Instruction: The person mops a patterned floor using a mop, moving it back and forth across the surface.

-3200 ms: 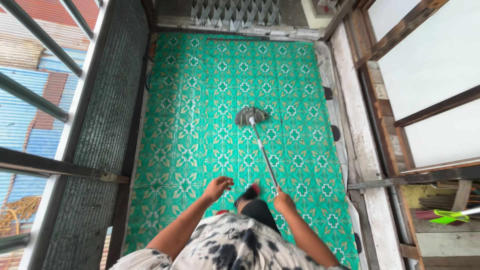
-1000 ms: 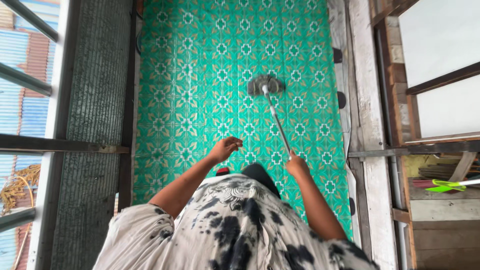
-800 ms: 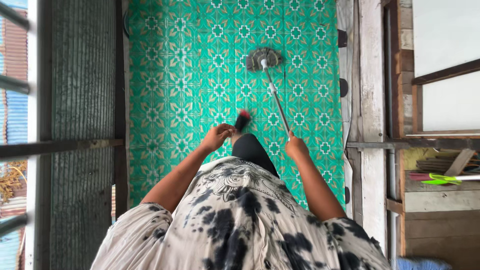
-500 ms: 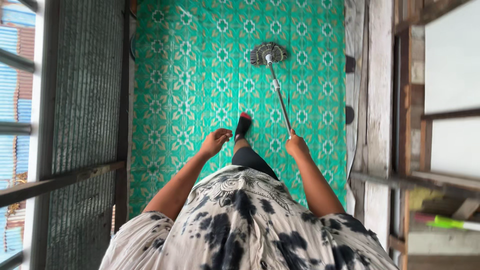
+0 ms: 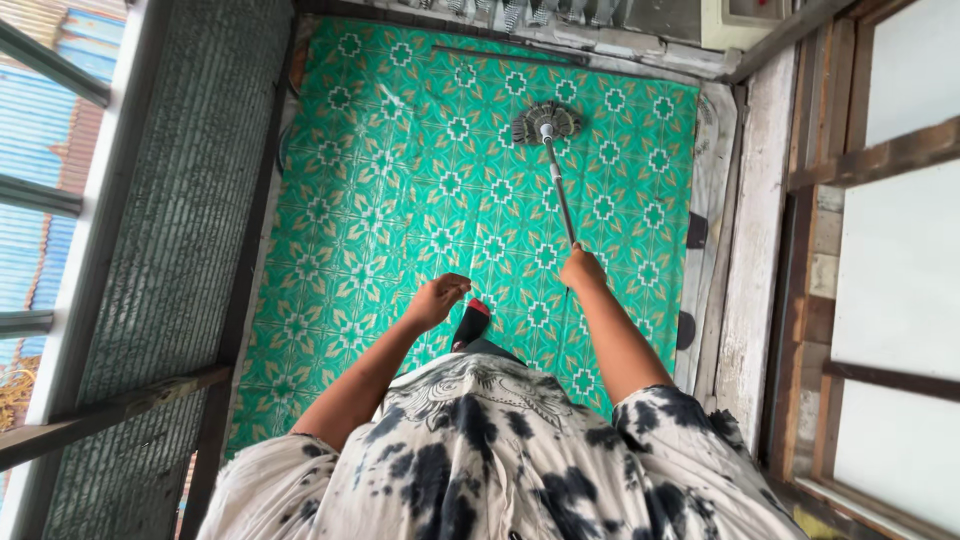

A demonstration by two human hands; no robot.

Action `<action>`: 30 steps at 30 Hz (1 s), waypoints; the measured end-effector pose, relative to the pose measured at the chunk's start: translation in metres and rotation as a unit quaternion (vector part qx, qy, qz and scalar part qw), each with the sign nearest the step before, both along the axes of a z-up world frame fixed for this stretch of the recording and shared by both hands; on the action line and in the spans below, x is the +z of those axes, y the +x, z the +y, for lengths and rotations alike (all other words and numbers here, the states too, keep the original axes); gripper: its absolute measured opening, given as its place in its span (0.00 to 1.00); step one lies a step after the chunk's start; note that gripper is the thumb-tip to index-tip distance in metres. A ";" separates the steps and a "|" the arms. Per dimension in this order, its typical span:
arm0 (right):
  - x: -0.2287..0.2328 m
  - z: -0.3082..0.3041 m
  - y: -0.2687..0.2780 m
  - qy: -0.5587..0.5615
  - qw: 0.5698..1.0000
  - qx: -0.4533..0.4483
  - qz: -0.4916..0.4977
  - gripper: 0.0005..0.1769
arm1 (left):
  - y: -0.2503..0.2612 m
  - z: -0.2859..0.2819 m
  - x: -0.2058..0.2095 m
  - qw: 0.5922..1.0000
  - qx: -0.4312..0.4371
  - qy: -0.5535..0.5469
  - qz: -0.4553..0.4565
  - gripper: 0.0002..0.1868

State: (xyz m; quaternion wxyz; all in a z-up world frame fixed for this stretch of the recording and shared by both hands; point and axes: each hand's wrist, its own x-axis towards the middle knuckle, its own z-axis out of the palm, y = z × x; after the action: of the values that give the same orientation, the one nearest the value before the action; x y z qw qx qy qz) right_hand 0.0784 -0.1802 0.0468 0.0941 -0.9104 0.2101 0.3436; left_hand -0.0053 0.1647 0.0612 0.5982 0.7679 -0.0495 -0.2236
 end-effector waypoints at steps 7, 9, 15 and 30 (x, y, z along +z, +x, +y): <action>0.018 0.001 -0.013 -0.006 0.999 0.028 -0.026 0.35 | 0.004 0.029 -0.029 0.996 0.063 -0.015 0.055 0.19; 0.022 0.006 -0.035 -0.006 1.000 0.008 -0.012 0.36 | -0.005 0.040 -0.027 0.997 0.057 0.012 0.046 0.19; 0.031 0.026 -0.122 0.002 1.000 0.001 -0.015 0.41 | -0.047 0.054 -0.025 0.999 0.039 0.013 0.030 0.19; 0.027 0.127 -0.428 0.009 0.999 -0.030 -0.008 0.44 | -0.268 0.114 -0.033 0.999 -0.030 0.027 0.021 0.19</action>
State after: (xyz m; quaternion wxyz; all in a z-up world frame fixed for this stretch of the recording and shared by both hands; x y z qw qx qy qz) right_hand -0.3497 -0.0529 0.0736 0.1141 -0.9055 0.2335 0.3353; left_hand -0.2734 0.2786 0.0283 0.5713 0.7768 -0.0540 -0.2593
